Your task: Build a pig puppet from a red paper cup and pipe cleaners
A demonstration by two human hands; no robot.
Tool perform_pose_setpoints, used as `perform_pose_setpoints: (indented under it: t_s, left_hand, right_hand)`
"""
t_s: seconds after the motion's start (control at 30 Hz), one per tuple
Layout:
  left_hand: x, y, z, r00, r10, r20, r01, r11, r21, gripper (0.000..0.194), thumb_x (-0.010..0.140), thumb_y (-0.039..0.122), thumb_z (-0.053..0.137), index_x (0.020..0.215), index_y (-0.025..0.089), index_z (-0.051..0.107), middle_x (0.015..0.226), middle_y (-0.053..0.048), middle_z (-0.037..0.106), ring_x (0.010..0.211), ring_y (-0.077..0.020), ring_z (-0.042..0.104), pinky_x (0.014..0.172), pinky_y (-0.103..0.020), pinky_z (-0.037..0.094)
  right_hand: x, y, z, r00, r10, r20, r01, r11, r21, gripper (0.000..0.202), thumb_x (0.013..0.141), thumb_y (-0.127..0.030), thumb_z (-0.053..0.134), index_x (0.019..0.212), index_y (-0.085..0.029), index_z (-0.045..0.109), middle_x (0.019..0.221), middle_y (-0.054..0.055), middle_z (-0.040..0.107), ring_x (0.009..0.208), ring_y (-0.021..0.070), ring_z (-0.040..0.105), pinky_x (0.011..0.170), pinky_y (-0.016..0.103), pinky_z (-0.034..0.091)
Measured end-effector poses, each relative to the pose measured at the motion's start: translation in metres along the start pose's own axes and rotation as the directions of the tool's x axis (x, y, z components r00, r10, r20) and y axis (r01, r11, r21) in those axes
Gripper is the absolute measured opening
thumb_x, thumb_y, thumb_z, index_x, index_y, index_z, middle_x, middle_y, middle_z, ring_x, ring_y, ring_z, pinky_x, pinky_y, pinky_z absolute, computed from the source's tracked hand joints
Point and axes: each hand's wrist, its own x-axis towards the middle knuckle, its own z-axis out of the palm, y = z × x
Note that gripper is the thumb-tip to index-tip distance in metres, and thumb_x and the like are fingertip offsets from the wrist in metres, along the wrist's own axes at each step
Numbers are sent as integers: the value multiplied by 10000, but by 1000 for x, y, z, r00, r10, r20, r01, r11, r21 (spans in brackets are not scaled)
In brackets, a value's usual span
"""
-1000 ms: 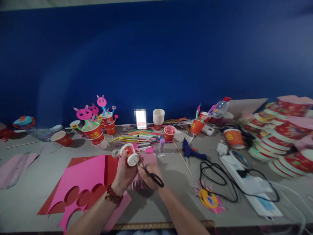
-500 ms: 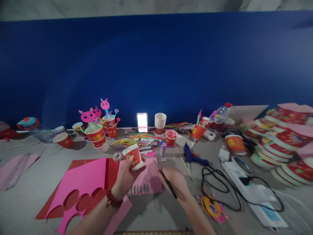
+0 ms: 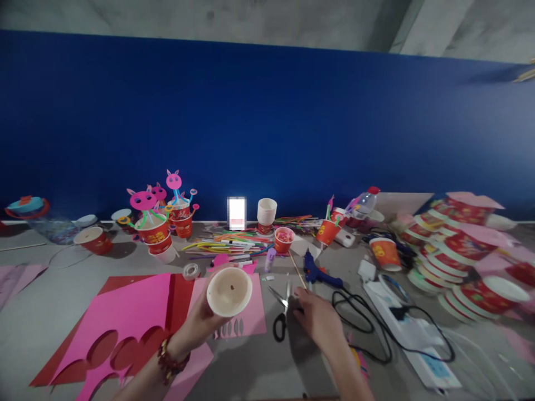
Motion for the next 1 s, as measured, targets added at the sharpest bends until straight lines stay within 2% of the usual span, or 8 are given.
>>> perform_pose_setpoints:
  t_s: [0.2, 0.37, 0.47, 0.53, 0.63, 0.73, 0.87, 1.0]
  left_hand:
    - [-5, 12, -11, 999, -30, 44, 31, 999, -29, 717, 795, 229, 777, 1430, 266, 445, 1443, -127, 530, 1343, -313, 504, 1135, -454, 421]
    - [-13, -8, -23, 984, -181, 7, 180, 977, -116, 798, 742, 319, 842, 1435, 254, 452, 1435, -133, 555, 1293, -327, 550, 1073, -443, 481]
    - [-12, -10, -45, 960, -268, -81, 255, 957, -141, 738, 696, 339, 878, 1346, 221, 547, 1367, -126, 620, 1242, -321, 588, 1027, -415, 511]
    - [-10, -6, -64, 926, -320, -198, 290, 942, -166, 607, 704, 334, 876, 1236, 192, 620, 1275, -110, 681, 1178, -289, 626, 1006, -373, 515]
    - [-10, 3, -91, 833, -505, -226, 367, 809, -459, 435, 800, 412, 783, 1137, 159, 674, 1087, -87, 749, 929, -218, 700, 856, -321, 570]
    - [-14, 6, -105, 811, -585, 8, 378, 513, -771, 475, 878, 533, 631, 1085, 112, 705, 928, -88, 756, 649, -154, 656, 777, -360, 594]
    - [-19, 4, -102, 861, -508, 37, 296, 439, -848, 410, 875, 476, 625, 1077, 134, 729, 1032, -120, 775, 958, -254, 717, 1001, -474, 522]
    - [-27, 14, -69, 906, -401, 137, 327, 455, -828, 597, 780, 634, 655, 1154, 174, 727, 1263, -151, 715, 1233, -369, 611, 1021, -546, 487]
  right_hand:
    - [-1, -35, -17, 984, -123, -129, 149, 965, 215, 326, 987, -359, 461, 803, -225, 695, 738, 66, 734, 679, 229, 688, 648, 309, 519]
    - [6, -73, -18, 942, -235, -239, 314, 868, 384, 290, 960, -410, 565, 1140, -217, 686, 1122, 119, 742, 1008, 263, 698, 865, 362, 551]
    - [11, -75, -10, 956, -246, -162, 290, 877, 383, 343, 1012, -371, 453, 863, -211, 717, 856, 87, 748, 815, 234, 709, 750, 327, 551]
    - [13, -70, -2, 960, -235, -155, 276, 897, 347, 379, 1010, -342, 437, 788, -210, 715, 897, 98, 755, 872, 249, 712, 790, 343, 545]
    - [13, -60, 8, 974, -166, -156, 206, 933, 294, 267, 964, -280, 481, 945, -205, 736, 1094, 116, 751, 973, 269, 713, 846, 367, 541]
    - [13, -57, 11, 988, -140, -65, 152, 955, 256, 257, 959, -230, 475, 937, -203, 729, 939, 87, 768, 866, 253, 721, 780, 345, 540]
    - [19, -69, 10, 962, -272, 8, 269, 954, 132, 233, 963, -209, 517, 904, -207, 743, 967, 88, 756, 972, 275, 673, 865, 389, 514]
    - [26, -104, 18, 921, -384, 63, 374, 918, 133, 178, 903, -139, 610, 1007, -193, 744, 1148, 114, 725, 1121, 284, 624, 960, 407, 499]
